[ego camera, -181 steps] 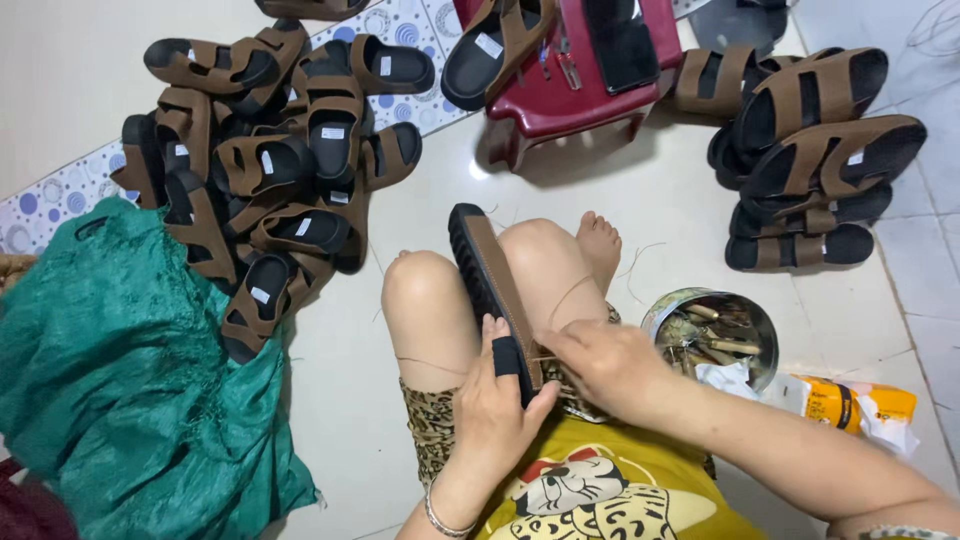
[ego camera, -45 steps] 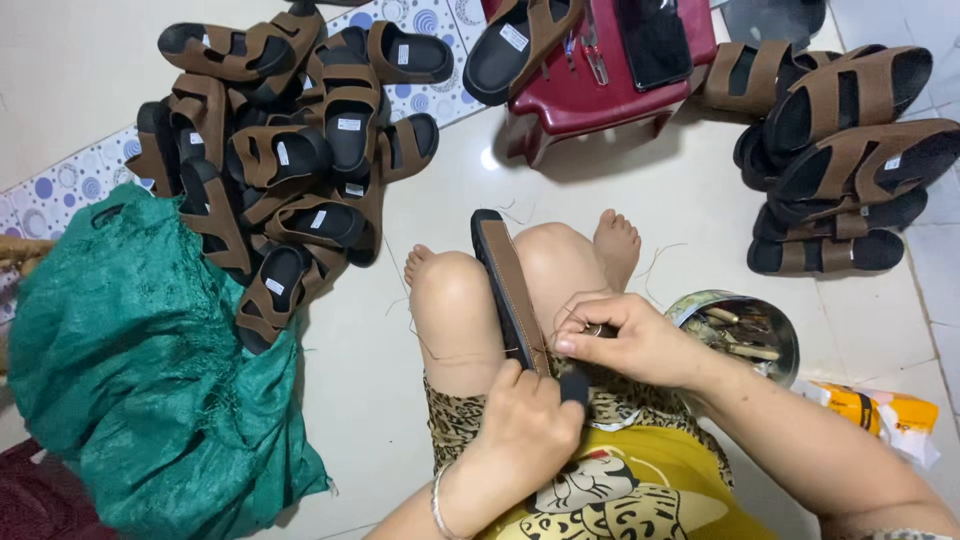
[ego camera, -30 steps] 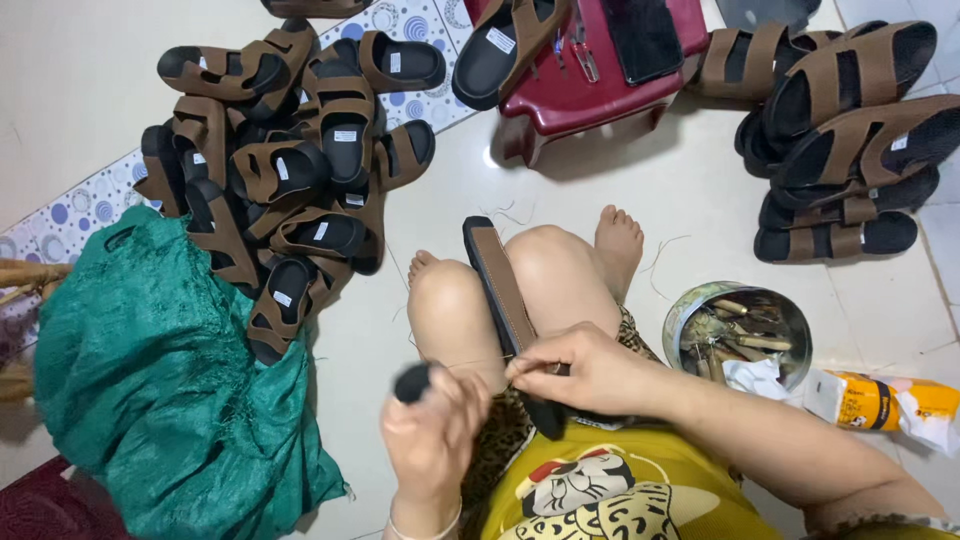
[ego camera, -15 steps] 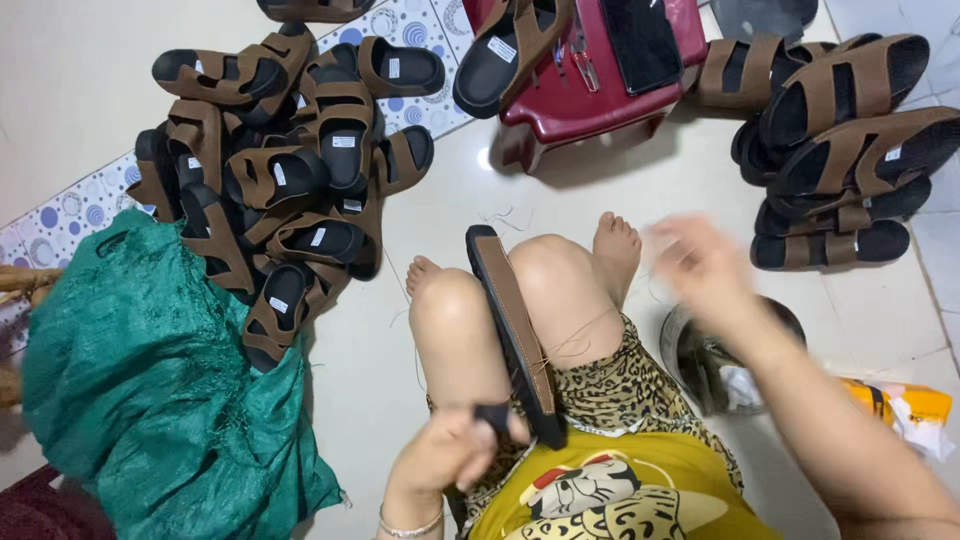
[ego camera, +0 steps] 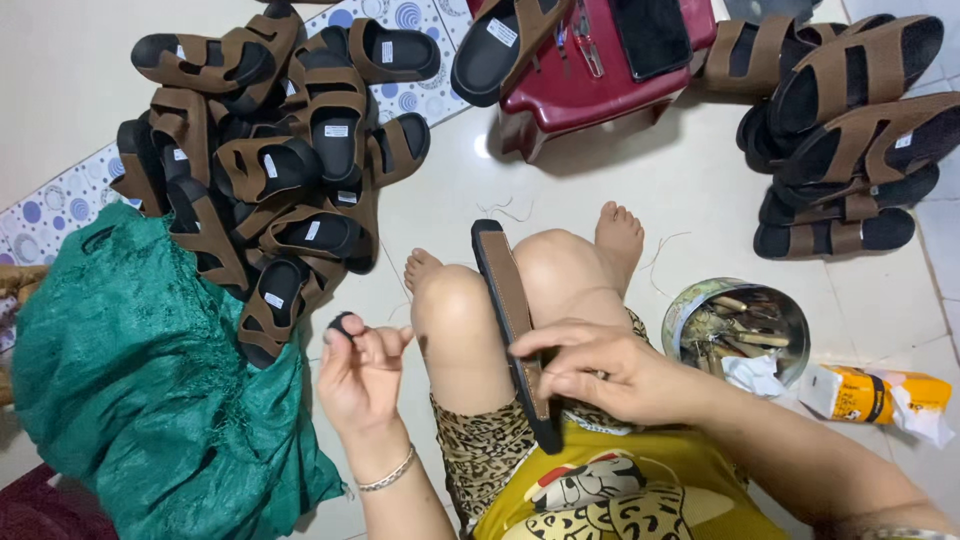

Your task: The person sits on the floor and sews a brown sandal using a needle and thread. They repeatedly pull the thread through the sole and upper of the sandal to attach or repair it.

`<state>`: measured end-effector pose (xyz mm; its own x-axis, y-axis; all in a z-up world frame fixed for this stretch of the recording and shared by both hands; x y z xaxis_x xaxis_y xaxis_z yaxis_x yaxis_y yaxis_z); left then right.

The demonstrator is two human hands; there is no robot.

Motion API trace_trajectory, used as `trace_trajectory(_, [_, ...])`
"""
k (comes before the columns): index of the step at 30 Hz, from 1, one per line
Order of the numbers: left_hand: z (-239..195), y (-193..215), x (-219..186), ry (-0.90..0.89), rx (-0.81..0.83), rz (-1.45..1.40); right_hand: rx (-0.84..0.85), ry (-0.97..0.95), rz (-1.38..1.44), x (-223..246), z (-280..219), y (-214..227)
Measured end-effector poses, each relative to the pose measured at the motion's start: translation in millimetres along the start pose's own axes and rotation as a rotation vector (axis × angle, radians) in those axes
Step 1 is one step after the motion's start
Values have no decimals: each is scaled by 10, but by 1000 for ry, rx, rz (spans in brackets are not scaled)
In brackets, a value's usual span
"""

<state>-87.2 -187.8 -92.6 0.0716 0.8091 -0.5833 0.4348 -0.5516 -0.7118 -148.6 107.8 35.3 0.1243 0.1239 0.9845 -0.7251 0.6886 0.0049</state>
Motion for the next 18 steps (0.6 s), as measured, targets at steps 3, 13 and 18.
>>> trace_trajectory(3, [33,88,165,147,71,-162,-178,-121,510,-352,50,-175])
trace_trajectory(13, [-14,1004,31,307,16,165,-348,-452,-235,-1052,-310,862])
trace_trajectory(18, [-361,816,-552,-179,-563,1707,-24,-595,-545,-634,-465,713])
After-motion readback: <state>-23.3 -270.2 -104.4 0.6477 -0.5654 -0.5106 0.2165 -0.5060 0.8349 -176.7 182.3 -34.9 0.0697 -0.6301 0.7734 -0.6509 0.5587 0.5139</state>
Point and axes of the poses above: each hand's wrist, its own z-axis towards the middle knuckle, its own y-axis out of the back of the hand, x = y × z, the point moved 6 cm from there along z, towards the middle knuckle, and after that the axes turned 7 degrees about y, right-handed, at the moved point
